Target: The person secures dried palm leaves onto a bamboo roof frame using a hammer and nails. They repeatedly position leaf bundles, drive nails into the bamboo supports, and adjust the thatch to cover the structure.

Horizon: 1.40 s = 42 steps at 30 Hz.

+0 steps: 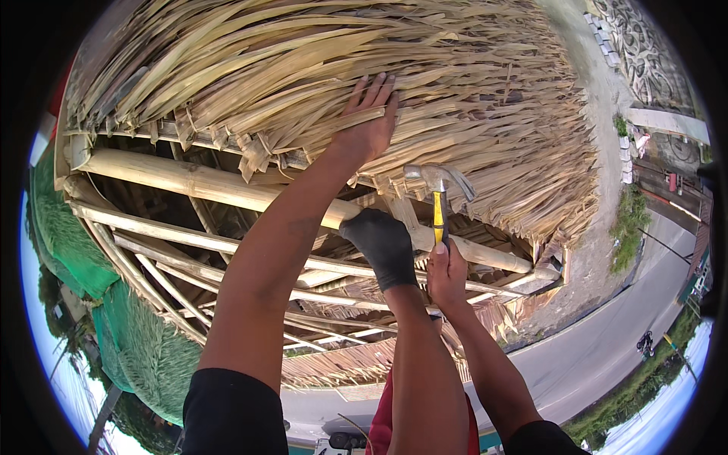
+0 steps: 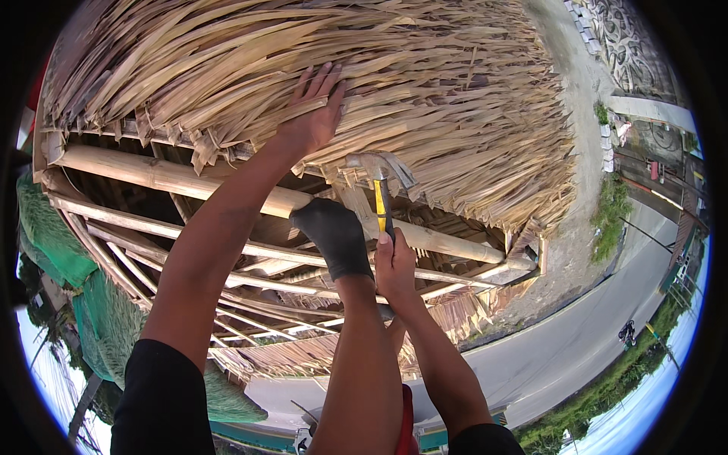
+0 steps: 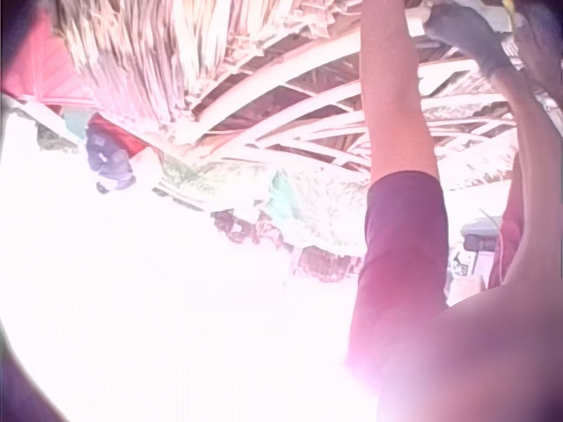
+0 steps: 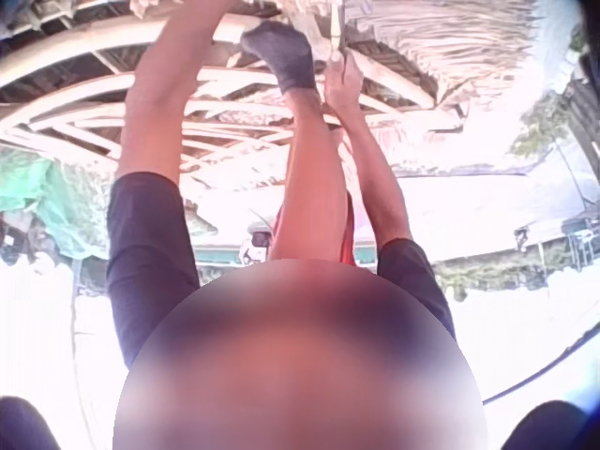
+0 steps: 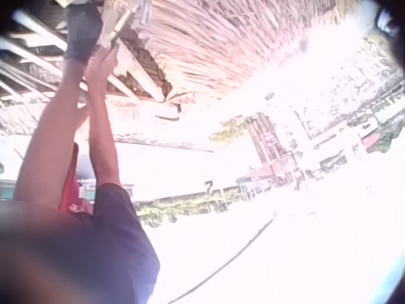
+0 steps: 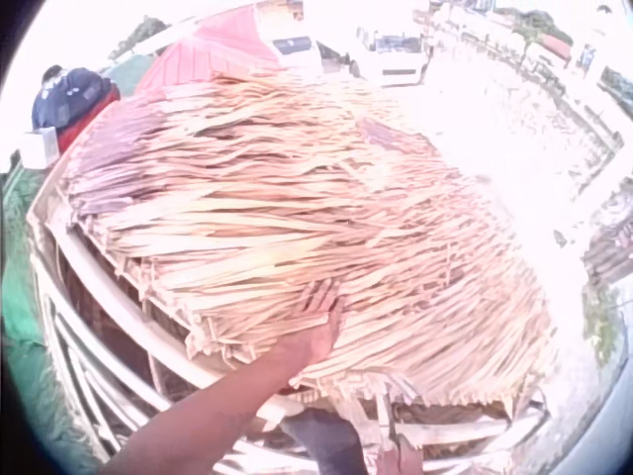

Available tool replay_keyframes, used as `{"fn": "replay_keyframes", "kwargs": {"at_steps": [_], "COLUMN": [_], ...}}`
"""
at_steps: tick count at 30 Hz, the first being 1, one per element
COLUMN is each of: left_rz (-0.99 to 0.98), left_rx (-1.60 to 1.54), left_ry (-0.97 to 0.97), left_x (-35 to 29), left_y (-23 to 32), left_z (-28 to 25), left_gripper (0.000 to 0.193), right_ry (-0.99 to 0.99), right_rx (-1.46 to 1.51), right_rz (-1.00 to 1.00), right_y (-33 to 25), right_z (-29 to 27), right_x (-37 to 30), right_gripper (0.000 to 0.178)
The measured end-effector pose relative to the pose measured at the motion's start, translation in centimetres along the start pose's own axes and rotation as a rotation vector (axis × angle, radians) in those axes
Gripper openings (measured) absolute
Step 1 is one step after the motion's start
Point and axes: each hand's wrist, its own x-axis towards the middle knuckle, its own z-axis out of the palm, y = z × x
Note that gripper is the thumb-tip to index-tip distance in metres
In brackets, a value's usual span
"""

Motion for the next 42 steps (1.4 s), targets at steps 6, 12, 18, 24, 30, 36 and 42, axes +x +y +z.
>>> {"fn": "replay_keyframes", "kwargs": {"at_steps": [6, 12, 18, 24, 30, 36, 42], "left_rz": [-0.568, -1.314, -1.720, -1.787, -1.835, -1.883, -1.811], "left_rx": [-0.522, -0.678, -0.593, -0.583, -0.616, -0.697, -0.687], "left_ry": [0.659, 1.045, 0.998, 0.874, 0.901, 0.838, 0.902], "left_x": [-10.7, -9.8, -7.1, -7.5, -7.3, -7.4, -6.9], "left_y": [0.5, -11.5, -13.7, -13.4, -13.9, -13.6, -13.2], "left_z": [-8.3, -10.2, -7.7, -7.7, -7.2, -6.7, -5.7], "left_gripper": [0.037, 0.052, 0.069, 0.068, 0.058, 0.057, 0.051], "right_ry": [0.024, 0.102, 0.210, -0.091, -0.228, -0.299, 0.206], "right_rx": [-0.124, -0.352, -0.479, -0.549, -0.738, -0.091, -0.142], "right_rz": [0.065, -0.239, -0.367, -0.236, -0.009, 0.402, 0.196], "right_y": [-3.9, -10.3, -14.2, -12.3, -12.6, -16.8, -21.3], "right_z": [-2.1, 2.7, 11.9, 14.1, 13.8, 11.3, 7.1], "right_x": [0.8, 8.2, 17.8, 21.5, 24.2, 23.3, 26.3], "right_gripper": [0.033, 0.030, 0.026, 0.054, 0.076, 0.036, 0.011]}}
